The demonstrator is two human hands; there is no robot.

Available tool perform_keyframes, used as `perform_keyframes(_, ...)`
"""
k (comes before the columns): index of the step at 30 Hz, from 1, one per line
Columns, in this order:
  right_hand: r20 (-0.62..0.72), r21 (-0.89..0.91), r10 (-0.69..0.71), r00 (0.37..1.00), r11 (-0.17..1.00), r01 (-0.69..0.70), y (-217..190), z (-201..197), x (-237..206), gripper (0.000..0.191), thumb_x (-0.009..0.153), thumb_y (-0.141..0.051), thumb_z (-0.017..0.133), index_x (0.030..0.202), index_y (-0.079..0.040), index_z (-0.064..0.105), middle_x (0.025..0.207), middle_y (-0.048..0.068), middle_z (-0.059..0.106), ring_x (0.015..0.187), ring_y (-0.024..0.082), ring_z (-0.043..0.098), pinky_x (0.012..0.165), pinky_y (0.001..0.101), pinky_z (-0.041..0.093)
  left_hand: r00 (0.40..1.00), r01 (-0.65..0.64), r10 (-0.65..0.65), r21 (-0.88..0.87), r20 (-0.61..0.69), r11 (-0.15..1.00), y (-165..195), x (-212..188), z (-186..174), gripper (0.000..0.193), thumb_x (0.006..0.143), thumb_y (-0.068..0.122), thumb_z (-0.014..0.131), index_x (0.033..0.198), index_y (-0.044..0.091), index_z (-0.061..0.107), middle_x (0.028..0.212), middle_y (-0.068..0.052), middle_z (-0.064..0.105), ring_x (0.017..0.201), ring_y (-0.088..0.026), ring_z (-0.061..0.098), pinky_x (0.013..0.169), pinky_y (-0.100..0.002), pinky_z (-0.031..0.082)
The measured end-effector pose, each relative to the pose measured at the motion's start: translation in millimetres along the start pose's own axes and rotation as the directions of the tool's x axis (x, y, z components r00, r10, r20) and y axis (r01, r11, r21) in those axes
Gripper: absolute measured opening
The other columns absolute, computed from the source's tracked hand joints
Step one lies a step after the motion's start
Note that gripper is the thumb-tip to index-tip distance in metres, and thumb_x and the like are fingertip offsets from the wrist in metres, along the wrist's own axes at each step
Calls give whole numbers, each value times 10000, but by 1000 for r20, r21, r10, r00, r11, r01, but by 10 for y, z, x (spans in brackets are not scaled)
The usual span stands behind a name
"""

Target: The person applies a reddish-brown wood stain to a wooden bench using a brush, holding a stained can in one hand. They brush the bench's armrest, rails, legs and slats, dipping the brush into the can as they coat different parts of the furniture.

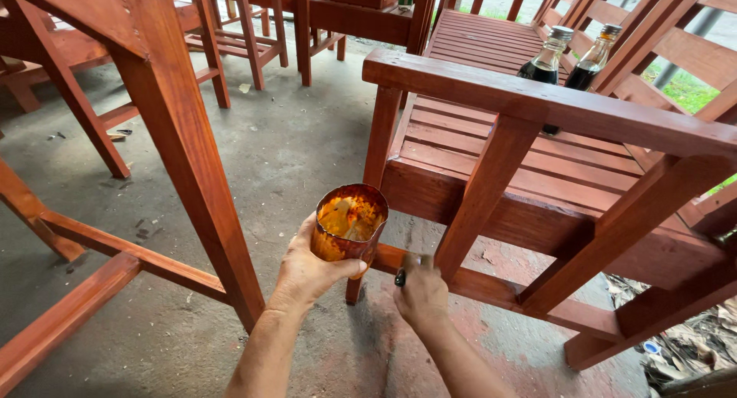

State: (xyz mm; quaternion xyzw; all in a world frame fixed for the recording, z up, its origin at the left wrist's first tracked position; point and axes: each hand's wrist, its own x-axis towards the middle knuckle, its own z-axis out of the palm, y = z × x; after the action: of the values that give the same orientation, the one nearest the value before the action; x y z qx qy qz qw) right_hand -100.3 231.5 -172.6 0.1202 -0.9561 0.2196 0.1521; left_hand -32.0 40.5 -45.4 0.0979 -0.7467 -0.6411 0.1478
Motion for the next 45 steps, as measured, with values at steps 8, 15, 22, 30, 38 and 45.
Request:
perform_keyframes(8, -150, 310, 288, 946, 922, -231, 81, 71, 164, 164, 885, -203, 678, 1005, -105, 624, 1009, 210, 664, 915, 426, 681, 790, 522, 553, 999, 36, -37, 52, 7, 998, 1, -52, -77, 1025, 463, 91, 935, 1409, 144, 545, 1248, -20, 709, 1159, -155, 676, 1023, -314, 543)
perform_keyframes(15, 265, -181, 79, 961, 983, -30, -209, -141, 372, 310, 861, -154, 669, 1155, -83, 601, 1164, 241, 585, 1015, 397, 671, 840, 453, 588, 997, 76, -76, -6, 22, 997, 13, -73, -131, 1024, 465, 79, 921, 1404, 142, 518, 1245, -16, 704, 1151, -151, 684, 1009, -313, 566)
perform_keyframes(22, 231, -46, 162, 959, 987, -156, -280, -360, 51, 283, 872, -201, 658, 1142, -126, 616, 1106, 205, 628, 988, 355, 679, 849, 460, 564, 997, 83, -83, 17, 2, 996, -128, 12, -180, 988, 481, 81, 924, 1392, 120, 544, 1242, -27, 712, 1143, -152, 688, 1004, -317, 563)
perform_keyframes(30, 46, 254, 434, 900, 866, -431, 897, -1081, -329, 232, 929, -338, 693, 946, -107, 702, 903, 168, 733, 773, 306, 745, 743, 431, 580, 998, 58, -59, 16, 14, 998, -286, 140, -32, 1002, 482, 73, 934, 1395, 98, 522, 1251, -27, 700, 1154, -157, 674, 1013, -322, 545)
perform_keyframes(38, -227, 203, 59, 972, 979, -12, 1082, -712, -532, 119, 846, -167, 656, 955, -145, 698, 973, 138, 733, 910, 379, 686, 780, 469, 557, 999, 23, -23, -25, 24, 999, -165, 75, 62, 977, 486, 69, 920, 1387, 86, 542, 1250, -28, 702, 1158, -162, 676, 1016, -324, 546)
perform_keyframes(45, 6, 521, -391, 920, 787, 331, 175, -182, -539, 245, 775, -63, 763, 987, -159, 686, 1156, 124, 679, 963, 337, 701, 797, 405, 576, 999, 32, -31, -108, 17, 994, -112, -7, -139, 986, 494, 66, 904, 1395, 90, 504, 1220, -30, 704, 1115, -168, 700, 976, -329, 582)
